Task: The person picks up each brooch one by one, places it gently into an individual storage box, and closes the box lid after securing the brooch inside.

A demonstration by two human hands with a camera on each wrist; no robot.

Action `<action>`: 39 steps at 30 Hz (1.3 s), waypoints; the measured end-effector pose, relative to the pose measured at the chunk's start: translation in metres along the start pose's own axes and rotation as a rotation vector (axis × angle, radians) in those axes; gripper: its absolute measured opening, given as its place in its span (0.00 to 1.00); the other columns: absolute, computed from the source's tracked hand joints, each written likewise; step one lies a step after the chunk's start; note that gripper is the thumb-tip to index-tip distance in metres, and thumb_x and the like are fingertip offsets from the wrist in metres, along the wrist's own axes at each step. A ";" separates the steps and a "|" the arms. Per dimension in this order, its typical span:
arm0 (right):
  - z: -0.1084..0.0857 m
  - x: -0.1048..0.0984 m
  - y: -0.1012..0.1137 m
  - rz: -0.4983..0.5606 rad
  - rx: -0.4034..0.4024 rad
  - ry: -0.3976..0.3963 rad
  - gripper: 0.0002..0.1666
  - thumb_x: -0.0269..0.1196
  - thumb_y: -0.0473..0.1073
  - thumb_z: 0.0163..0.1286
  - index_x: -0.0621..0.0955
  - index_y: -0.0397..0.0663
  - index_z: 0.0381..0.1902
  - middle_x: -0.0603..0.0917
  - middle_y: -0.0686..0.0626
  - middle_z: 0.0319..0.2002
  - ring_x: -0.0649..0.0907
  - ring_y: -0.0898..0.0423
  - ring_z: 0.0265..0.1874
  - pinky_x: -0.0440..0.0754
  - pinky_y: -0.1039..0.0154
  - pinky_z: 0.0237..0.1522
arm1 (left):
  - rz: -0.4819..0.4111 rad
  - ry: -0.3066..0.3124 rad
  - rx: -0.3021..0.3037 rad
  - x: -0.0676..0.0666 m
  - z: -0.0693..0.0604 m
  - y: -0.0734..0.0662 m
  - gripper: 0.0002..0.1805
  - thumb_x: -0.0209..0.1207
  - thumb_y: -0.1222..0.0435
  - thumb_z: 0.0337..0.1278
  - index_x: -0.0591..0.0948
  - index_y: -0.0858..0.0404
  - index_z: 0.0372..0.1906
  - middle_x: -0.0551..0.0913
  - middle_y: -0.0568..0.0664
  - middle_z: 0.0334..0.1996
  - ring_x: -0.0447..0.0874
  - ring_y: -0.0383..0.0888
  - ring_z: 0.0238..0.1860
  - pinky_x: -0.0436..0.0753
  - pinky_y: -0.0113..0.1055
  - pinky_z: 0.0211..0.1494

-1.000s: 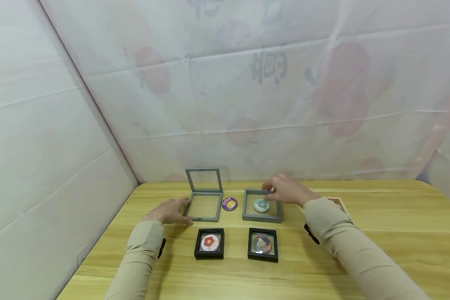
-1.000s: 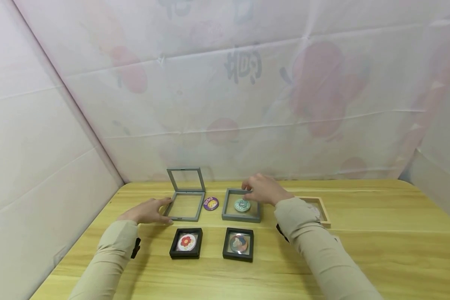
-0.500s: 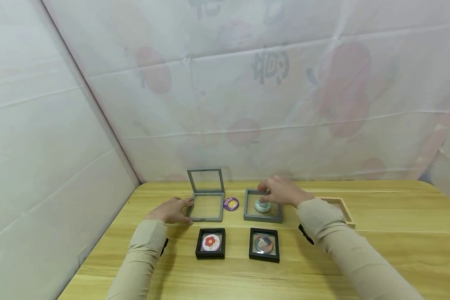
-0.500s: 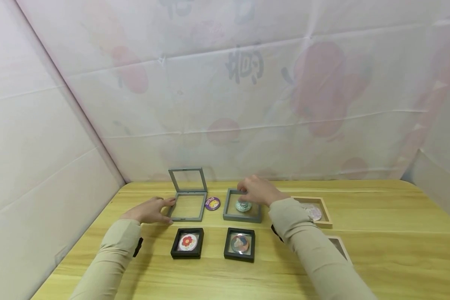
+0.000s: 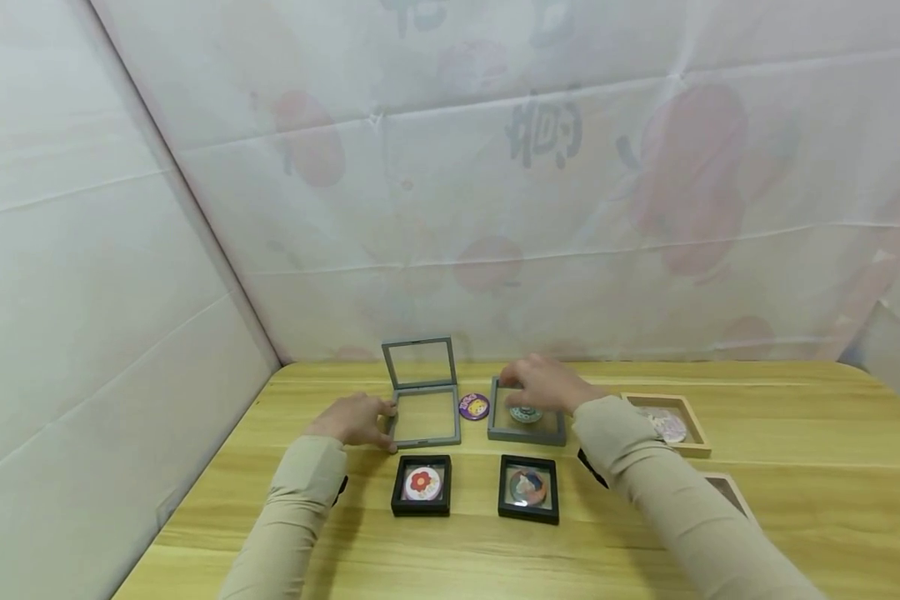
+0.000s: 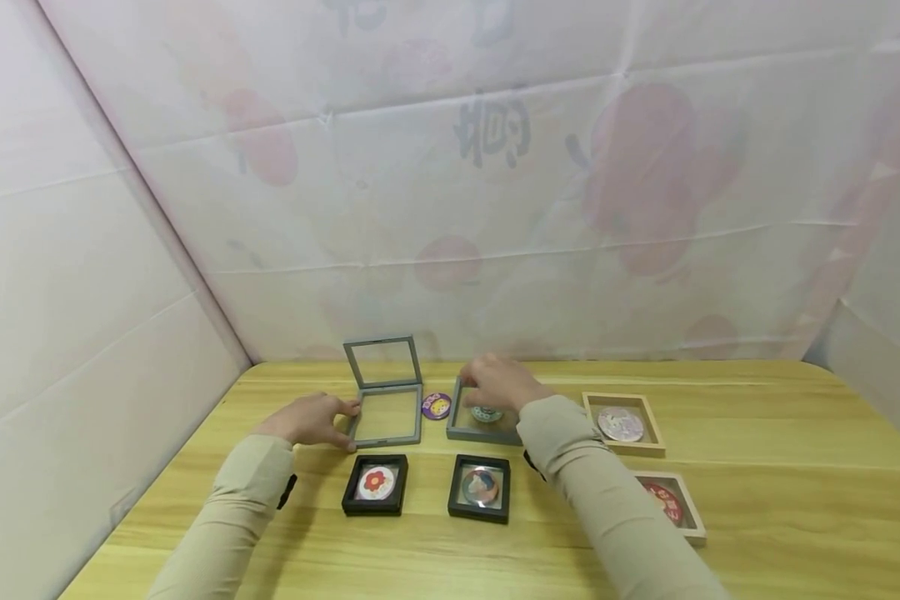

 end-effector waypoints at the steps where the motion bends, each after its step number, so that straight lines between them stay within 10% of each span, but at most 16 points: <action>1: 0.001 0.001 0.002 -0.006 0.000 -0.001 0.19 0.69 0.39 0.67 0.84 0.36 0.53 0.86 0.41 0.51 0.84 0.43 0.51 0.80 0.47 0.55 | 0.005 -0.004 0.004 -0.001 0.001 -0.001 0.33 0.77 0.55 0.50 0.83 0.64 0.60 0.78 0.55 0.66 0.72 0.62 0.67 0.71 0.57 0.67; 39: 0.029 0.025 0.014 -0.098 0.087 0.035 0.21 0.73 0.42 0.65 0.85 0.40 0.53 0.85 0.44 0.49 0.79 0.46 0.47 0.77 0.48 0.53 | -0.057 -0.005 -0.061 -0.001 0.007 -0.007 0.32 0.78 0.58 0.46 0.85 0.64 0.59 0.79 0.54 0.65 0.75 0.59 0.65 0.75 0.56 0.63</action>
Point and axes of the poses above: each hand's wrist, its own z-axis towards the middle knuckle, its own x-axis out of the palm, y = z × x, the point moved 10 cm from there along z, towards the middle knuckle
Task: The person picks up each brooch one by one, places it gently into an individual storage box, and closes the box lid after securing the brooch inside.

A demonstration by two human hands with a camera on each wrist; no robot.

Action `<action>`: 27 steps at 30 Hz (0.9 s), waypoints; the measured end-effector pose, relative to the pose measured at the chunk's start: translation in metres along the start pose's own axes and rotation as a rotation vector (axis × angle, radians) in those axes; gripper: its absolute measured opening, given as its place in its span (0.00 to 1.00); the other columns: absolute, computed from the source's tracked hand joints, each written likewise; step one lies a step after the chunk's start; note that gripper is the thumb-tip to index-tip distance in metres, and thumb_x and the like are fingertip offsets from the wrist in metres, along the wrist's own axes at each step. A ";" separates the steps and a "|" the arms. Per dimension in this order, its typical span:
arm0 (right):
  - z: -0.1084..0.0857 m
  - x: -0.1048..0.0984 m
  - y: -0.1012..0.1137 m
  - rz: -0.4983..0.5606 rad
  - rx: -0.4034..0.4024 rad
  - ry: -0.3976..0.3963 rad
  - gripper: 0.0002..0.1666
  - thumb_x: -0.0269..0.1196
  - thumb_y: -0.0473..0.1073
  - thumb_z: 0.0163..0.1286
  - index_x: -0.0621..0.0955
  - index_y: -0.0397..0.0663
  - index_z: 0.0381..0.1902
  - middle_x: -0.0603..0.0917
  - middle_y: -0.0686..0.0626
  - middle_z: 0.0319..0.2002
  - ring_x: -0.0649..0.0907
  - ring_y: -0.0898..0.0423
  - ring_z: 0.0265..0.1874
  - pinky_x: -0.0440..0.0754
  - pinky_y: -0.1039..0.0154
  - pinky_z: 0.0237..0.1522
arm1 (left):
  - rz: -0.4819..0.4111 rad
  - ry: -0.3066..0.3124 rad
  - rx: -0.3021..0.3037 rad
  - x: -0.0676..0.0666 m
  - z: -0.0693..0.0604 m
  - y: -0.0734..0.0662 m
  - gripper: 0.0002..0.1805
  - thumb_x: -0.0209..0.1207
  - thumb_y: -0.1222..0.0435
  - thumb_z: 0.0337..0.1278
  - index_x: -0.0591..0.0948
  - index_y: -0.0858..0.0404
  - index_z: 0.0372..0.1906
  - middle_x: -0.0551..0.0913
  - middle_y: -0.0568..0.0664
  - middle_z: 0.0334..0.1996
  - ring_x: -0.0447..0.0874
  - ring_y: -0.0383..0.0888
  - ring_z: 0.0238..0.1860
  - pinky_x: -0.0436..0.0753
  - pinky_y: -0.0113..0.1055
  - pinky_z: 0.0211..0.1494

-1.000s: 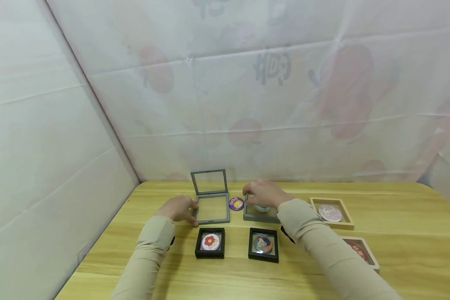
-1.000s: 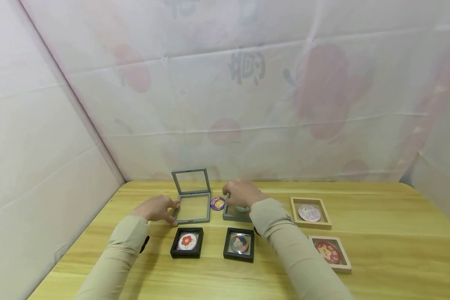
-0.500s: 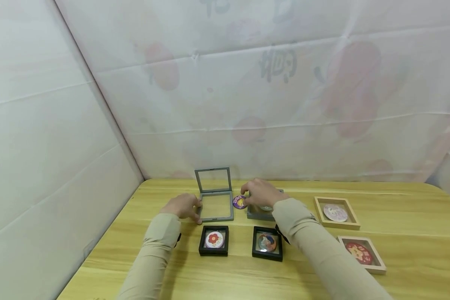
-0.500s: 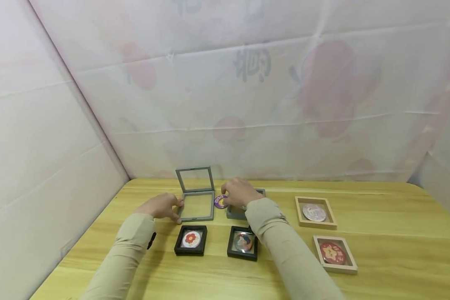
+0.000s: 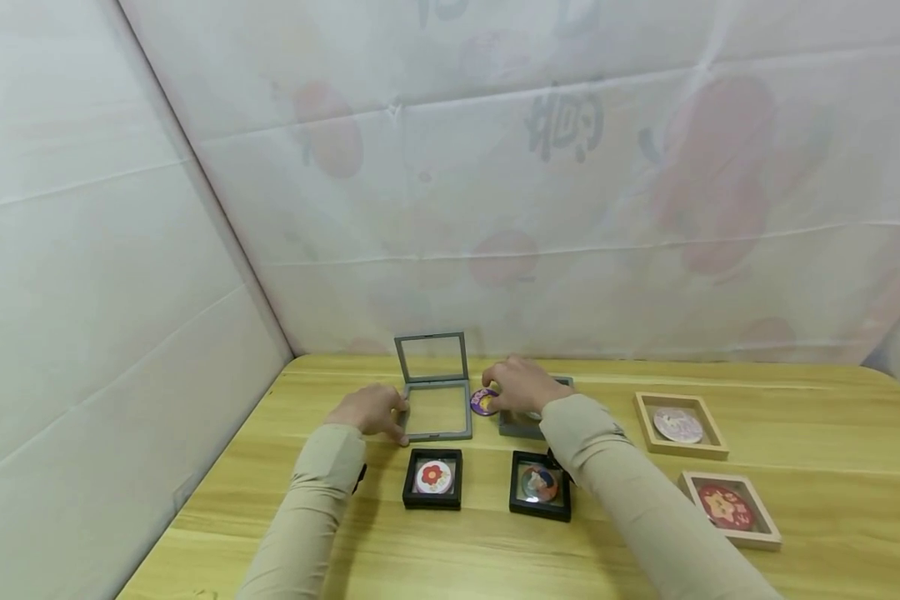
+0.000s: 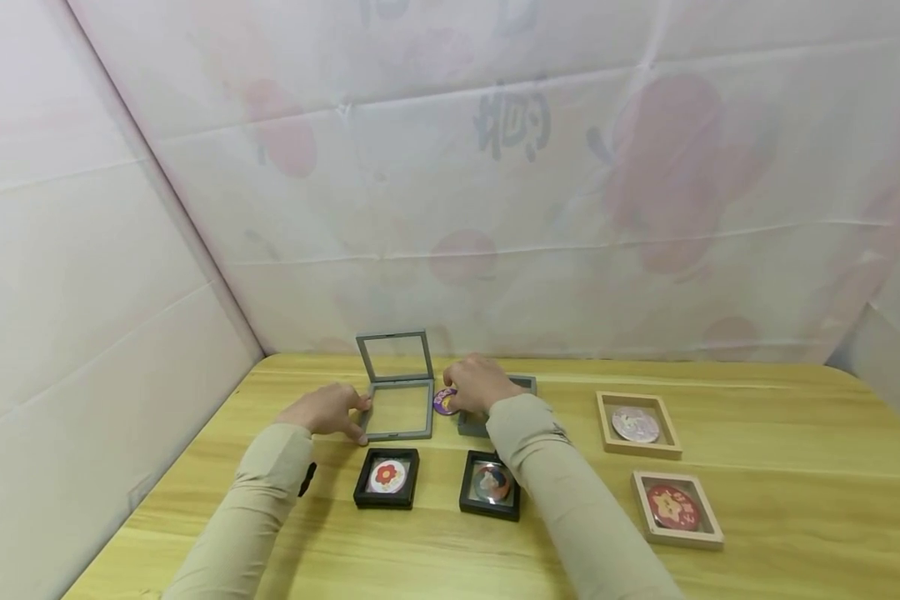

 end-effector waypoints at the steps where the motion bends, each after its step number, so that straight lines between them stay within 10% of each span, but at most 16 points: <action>1: 0.000 0.000 0.001 -0.008 -0.003 0.001 0.21 0.73 0.43 0.64 0.85 0.40 0.53 0.85 0.44 0.49 0.79 0.46 0.48 0.77 0.48 0.53 | 0.001 -0.001 -0.002 0.000 0.000 0.000 0.32 0.78 0.58 0.46 0.85 0.63 0.59 0.78 0.54 0.65 0.75 0.59 0.65 0.75 0.56 0.64; 17: -0.003 0.018 -0.005 0.021 0.085 0.104 0.34 0.70 0.41 0.67 0.76 0.44 0.69 0.78 0.41 0.65 0.68 0.37 0.67 0.59 0.35 0.70 | -0.029 -0.013 -0.005 0.001 -0.003 -0.004 0.32 0.78 0.59 0.45 0.85 0.64 0.58 0.79 0.55 0.64 0.75 0.59 0.65 0.74 0.57 0.64; 27: 0.000 0.016 0.002 -0.101 0.069 0.083 0.30 0.73 0.42 0.64 0.80 0.45 0.64 0.83 0.43 0.58 0.75 0.40 0.58 0.67 0.37 0.65 | -0.010 -0.016 -0.011 0.004 0.002 -0.003 0.31 0.79 0.58 0.45 0.86 0.63 0.58 0.80 0.53 0.63 0.77 0.57 0.64 0.76 0.57 0.62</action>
Point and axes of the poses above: each hand's wrist, its own z-axis towards the middle knuckle, its own x-axis out of the palm, y = z × x, the point moved 10 cm from there along z, towards the middle knuckle
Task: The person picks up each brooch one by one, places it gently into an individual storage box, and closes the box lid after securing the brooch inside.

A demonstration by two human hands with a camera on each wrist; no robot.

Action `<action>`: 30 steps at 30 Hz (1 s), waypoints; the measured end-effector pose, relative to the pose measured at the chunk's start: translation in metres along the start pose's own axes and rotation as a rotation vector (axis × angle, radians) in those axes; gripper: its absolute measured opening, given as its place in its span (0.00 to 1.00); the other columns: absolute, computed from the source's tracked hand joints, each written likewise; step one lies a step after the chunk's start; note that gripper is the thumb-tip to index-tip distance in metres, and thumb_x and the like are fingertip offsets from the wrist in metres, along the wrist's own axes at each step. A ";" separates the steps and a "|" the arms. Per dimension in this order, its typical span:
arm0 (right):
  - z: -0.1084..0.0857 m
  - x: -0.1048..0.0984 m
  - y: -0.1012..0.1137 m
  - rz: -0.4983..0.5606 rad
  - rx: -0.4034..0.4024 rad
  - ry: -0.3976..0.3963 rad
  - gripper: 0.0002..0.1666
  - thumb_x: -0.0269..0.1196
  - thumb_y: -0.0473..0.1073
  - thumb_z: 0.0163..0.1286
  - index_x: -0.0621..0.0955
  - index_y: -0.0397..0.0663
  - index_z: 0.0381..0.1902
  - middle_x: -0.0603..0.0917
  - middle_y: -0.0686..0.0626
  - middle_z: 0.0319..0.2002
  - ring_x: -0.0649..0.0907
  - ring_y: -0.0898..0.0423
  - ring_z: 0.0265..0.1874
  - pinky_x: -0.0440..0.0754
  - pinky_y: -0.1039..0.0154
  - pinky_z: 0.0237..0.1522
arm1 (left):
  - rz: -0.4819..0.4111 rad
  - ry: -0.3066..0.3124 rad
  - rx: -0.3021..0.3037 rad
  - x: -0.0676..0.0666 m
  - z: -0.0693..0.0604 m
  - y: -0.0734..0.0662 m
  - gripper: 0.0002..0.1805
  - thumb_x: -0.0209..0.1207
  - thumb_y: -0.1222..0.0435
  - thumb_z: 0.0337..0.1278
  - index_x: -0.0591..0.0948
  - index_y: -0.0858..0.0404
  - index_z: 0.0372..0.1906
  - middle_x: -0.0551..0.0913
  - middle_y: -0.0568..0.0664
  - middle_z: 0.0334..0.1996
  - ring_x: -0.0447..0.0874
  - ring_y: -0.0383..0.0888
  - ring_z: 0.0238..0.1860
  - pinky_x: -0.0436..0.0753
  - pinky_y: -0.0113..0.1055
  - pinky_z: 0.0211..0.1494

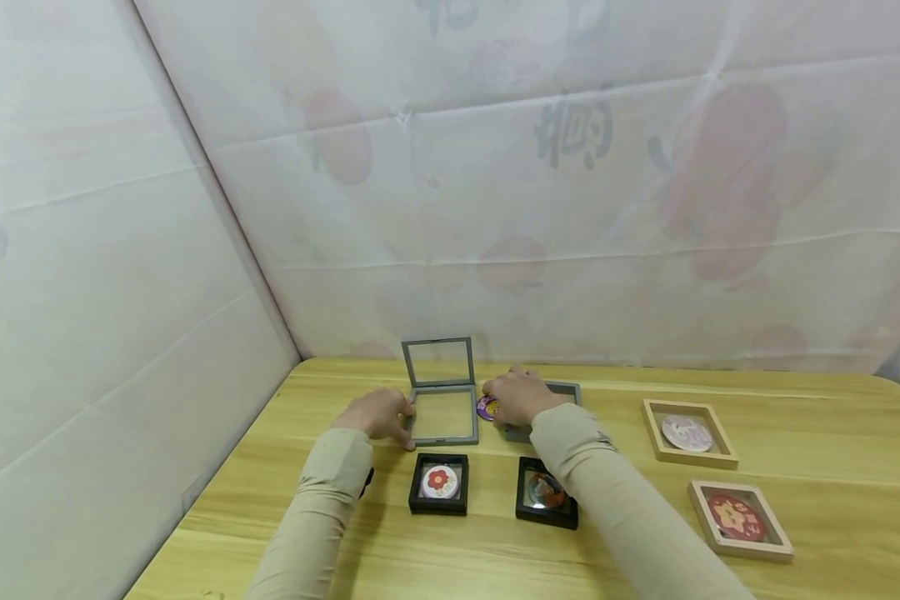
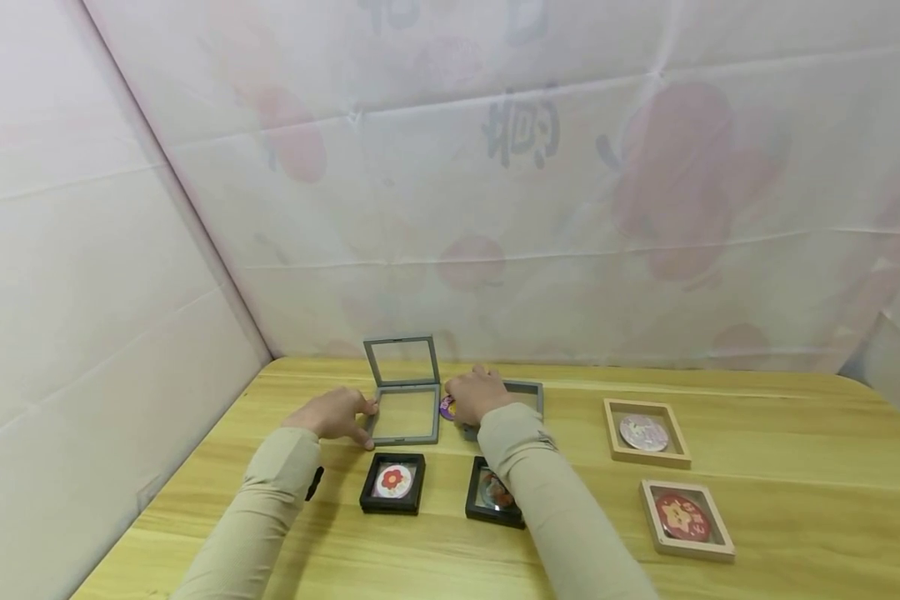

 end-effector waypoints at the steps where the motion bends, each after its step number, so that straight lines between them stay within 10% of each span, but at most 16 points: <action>1: 0.000 -0.001 0.001 -0.022 -0.008 -0.011 0.28 0.73 0.42 0.64 0.81 0.45 0.62 0.84 0.44 0.56 0.76 0.41 0.56 0.69 0.37 0.63 | 0.001 0.000 -0.002 0.000 0.000 0.000 0.31 0.79 0.58 0.45 0.86 0.63 0.58 0.80 0.53 0.63 0.76 0.57 0.64 0.76 0.57 0.62; 30: 0.003 -0.003 0.021 -0.236 -0.139 -0.091 0.17 0.71 0.44 0.66 0.85 0.43 0.50 0.86 0.44 0.46 0.83 0.44 0.47 0.81 0.44 0.51 | 0.018 -0.003 0.002 0.000 0.002 -0.003 0.30 0.79 0.58 0.45 0.86 0.63 0.57 0.80 0.52 0.63 0.77 0.57 0.63 0.77 0.55 0.62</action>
Point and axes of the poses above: each hand's wrist, its own z-axis towards the middle knuckle, its own x-axis out of the palm, y = z × x, the point moved 10 cm from there along z, towards the middle knuckle
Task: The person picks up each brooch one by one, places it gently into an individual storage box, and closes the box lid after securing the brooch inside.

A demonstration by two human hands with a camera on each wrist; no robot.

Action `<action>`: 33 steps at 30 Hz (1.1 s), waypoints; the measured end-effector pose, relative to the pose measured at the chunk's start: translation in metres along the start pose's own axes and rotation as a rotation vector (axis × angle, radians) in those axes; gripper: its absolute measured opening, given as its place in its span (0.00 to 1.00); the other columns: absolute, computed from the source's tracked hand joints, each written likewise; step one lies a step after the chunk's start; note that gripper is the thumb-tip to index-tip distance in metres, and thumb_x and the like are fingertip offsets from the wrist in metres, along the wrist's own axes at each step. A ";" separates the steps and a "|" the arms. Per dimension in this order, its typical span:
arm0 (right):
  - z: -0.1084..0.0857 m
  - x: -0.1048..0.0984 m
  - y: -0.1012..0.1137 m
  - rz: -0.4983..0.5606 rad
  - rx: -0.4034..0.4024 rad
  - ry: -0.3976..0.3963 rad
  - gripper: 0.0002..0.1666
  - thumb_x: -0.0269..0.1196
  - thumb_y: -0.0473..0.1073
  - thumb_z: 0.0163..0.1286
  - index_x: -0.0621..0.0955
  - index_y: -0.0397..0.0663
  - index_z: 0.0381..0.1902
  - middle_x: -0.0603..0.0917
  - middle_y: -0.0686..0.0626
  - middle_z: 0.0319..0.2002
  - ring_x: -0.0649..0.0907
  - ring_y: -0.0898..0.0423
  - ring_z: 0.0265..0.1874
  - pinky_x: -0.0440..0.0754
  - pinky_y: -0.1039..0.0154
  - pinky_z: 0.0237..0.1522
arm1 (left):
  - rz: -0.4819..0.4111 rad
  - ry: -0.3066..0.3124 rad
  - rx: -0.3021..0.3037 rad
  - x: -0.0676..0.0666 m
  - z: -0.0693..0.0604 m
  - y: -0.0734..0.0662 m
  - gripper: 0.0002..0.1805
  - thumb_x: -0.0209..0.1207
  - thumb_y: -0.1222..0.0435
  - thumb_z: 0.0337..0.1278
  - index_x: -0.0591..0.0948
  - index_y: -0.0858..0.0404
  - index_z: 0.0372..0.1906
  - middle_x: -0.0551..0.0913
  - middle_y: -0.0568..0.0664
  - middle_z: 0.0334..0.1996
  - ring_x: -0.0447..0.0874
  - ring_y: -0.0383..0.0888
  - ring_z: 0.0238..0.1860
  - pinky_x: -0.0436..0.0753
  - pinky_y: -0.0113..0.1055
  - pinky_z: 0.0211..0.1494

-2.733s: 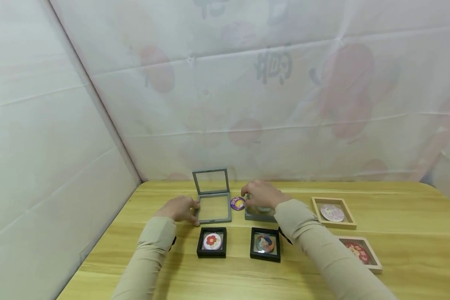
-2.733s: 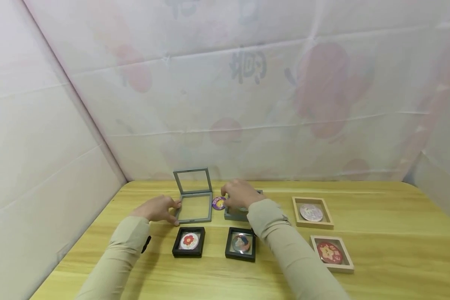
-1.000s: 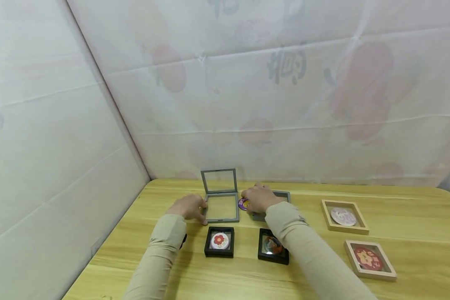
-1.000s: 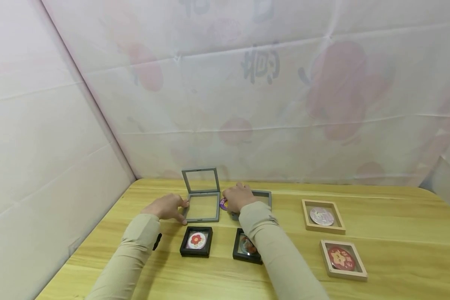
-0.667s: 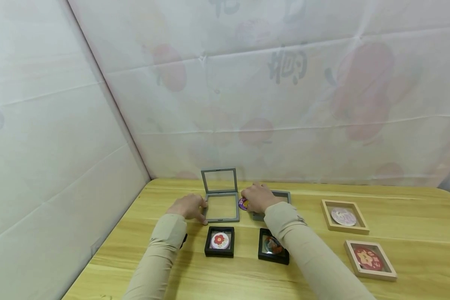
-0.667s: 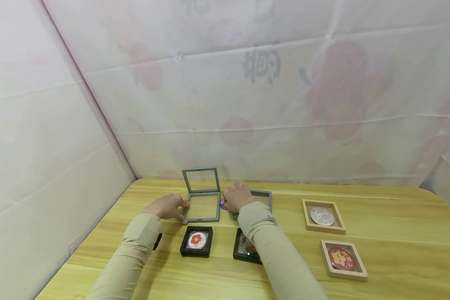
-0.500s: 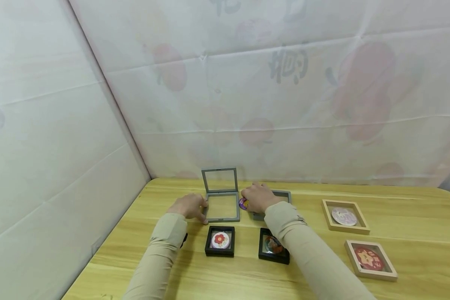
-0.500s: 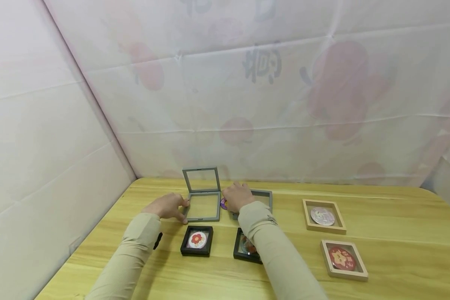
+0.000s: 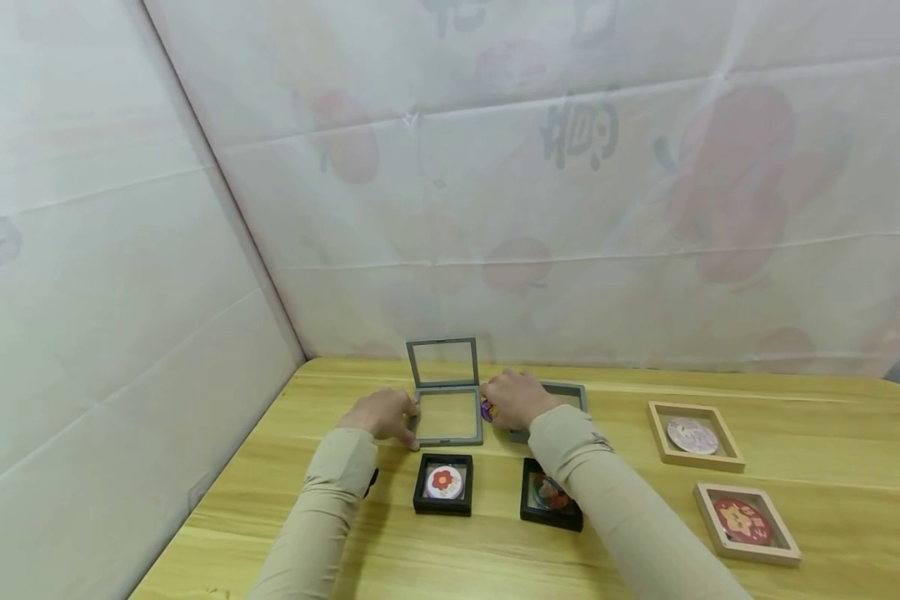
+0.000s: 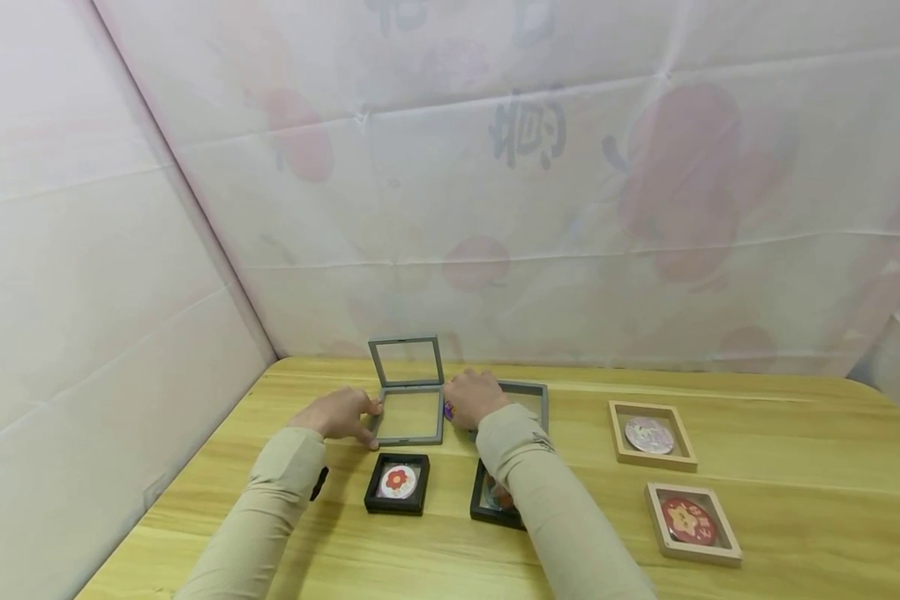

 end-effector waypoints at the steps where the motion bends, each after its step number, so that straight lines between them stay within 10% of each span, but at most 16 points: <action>1: 0.000 -0.001 0.002 -0.021 -0.023 -0.018 0.12 0.71 0.44 0.67 0.85 0.44 0.44 0.86 0.45 0.41 0.83 0.46 0.42 0.82 0.47 0.47 | -0.003 -0.001 -0.001 0.000 0.000 0.000 0.30 0.79 0.59 0.45 0.86 0.63 0.57 0.80 0.52 0.63 0.77 0.57 0.63 0.77 0.55 0.62; 6: 0.001 -0.004 0.006 -0.055 -0.094 -0.071 0.14 0.66 0.38 0.68 0.75 0.48 0.24 0.74 0.51 0.21 0.71 0.56 0.21 0.73 0.60 0.26 | -0.009 -0.002 0.005 0.000 0.002 0.000 0.30 0.78 0.59 0.46 0.86 0.63 0.57 0.80 0.53 0.63 0.77 0.57 0.64 0.76 0.54 0.63; 20: 0.005 -0.015 0.009 0.255 -0.112 -0.093 0.06 0.67 0.37 0.66 0.79 0.43 0.32 0.76 0.52 0.27 0.73 0.57 0.25 0.74 0.60 0.30 | -0.044 -0.022 0.054 0.000 -0.002 -0.001 0.27 0.78 0.58 0.46 0.87 0.64 0.53 0.81 0.55 0.62 0.78 0.58 0.62 0.75 0.53 0.64; 33: 0.012 -0.013 0.020 0.288 -0.106 -0.068 0.06 0.69 0.40 0.67 0.82 0.43 0.34 0.81 0.53 0.29 0.78 0.59 0.27 0.80 0.59 0.33 | -0.023 -0.039 0.060 -0.001 -0.001 -0.012 0.23 0.79 0.58 0.43 0.89 0.64 0.46 0.86 0.53 0.51 0.83 0.53 0.51 0.80 0.49 0.58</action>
Point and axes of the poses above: each hand's wrist, its own z-axis towards the middle knuckle, its own x-axis out of the palm, y = z × x, the point moved 10 cm from there along z, towards the middle knuckle
